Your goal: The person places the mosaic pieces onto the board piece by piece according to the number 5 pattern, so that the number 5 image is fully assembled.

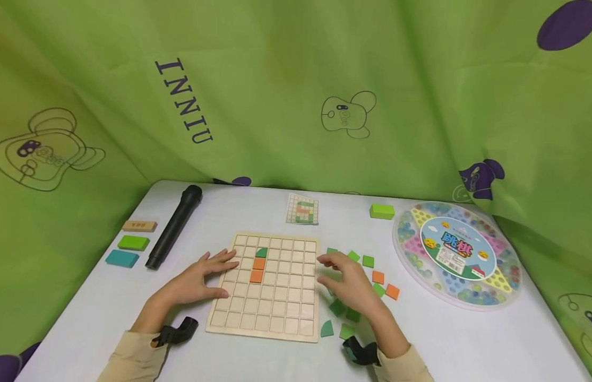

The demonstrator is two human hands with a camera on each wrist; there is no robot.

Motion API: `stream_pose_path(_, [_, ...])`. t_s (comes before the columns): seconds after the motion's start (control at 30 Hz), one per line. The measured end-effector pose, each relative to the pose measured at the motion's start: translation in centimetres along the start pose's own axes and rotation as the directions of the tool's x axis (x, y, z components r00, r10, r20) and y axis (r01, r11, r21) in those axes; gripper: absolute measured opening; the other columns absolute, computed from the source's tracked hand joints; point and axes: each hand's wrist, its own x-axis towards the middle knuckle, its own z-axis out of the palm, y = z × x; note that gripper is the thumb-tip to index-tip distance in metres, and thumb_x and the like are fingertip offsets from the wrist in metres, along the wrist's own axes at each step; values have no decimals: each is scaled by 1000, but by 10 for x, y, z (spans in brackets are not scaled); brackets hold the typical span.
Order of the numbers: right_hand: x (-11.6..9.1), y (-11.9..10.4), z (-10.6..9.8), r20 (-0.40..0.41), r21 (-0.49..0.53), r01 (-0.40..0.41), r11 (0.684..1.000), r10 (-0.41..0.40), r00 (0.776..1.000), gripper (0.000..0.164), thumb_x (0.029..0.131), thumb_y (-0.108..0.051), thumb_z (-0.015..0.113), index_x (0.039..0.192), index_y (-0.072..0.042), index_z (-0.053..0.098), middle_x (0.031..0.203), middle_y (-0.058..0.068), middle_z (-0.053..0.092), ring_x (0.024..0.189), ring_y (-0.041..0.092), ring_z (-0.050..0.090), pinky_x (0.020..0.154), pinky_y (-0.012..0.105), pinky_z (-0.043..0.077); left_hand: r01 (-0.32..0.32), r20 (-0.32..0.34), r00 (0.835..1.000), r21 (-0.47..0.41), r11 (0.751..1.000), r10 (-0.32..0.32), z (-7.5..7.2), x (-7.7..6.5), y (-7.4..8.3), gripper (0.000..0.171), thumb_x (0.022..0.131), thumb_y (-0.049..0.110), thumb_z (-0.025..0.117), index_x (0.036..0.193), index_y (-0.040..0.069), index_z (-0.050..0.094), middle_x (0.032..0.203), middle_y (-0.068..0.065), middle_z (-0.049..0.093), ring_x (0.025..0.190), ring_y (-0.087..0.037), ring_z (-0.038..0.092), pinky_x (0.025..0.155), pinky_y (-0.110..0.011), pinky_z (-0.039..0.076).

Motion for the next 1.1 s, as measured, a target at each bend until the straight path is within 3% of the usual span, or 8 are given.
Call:
stream_pose_path(0.13, [-28,24,-28,-74,-67,-74,995,69,995,39,83,-15,73,119,-7,62,113,8,66,101,26,63,86,43,54,-4,2,1000,3,1000,4,-1,2,2,74,74,39,77,137,9,52,153,-8,33,144,-33,22,117,-57,4])
stream_pose_path(0.27, [-55,46,-54,-130,-117,-168,979,153,980,40,84,-20,73,121,-8,62,113,8,67,98,22,65,83,25,55,-2,2,1000,5,1000,2,-2,3,4,75,74,41,77,137,10,52,153,-8,33,144,-32,22,117,-57,4])
stream_pose_path(0.37, [-71,63,-70,-138,-111,-223,968,207,969,43,86,-23,71,124,-7,60,118,13,65,98,2,61,80,10,49,5,1,1000,-1,1000,-5,-2,4,5,75,74,42,77,137,10,51,153,-7,32,144,-32,21,118,-56,3])
stream_pose_path(0.47, [-80,79,-79,-114,-86,-240,967,230,966,45,86,-23,70,126,-5,58,122,17,61,99,-17,49,81,3,44,9,-6,1000,-2,1000,-9,-2,4,5,75,73,42,77,137,11,51,153,-6,32,144,-31,22,118,-55,3])
stream_pose_path(0.6, [-84,94,-79,-102,-110,-202,973,191,976,40,83,-21,74,118,-6,64,118,12,59,100,-22,39,81,-1,37,2,-7,1000,6,1000,-2,-1,3,3,76,74,41,77,137,10,51,153,-7,32,144,-32,22,117,-57,4])
stream_pose_path(0.8, [-83,103,-68,-183,-145,-157,977,130,974,25,82,-13,74,106,-12,69,110,5,59,97,-18,41,78,-2,36,13,-3,1000,-8,1000,-13,-1,2,1,77,73,43,77,137,10,51,153,-7,33,144,-32,22,117,-57,4])
stream_pose_path(1.1, [-84,105,-65,-235,-157,-229,961,189,954,26,87,-19,69,112,-10,66,109,8,63,88,-16,47,73,0,41,3,0,1000,-12,1000,-3,0,1,0,76,73,42,77,137,9,52,152,-8,34,144,-32,22,117,-58,4])
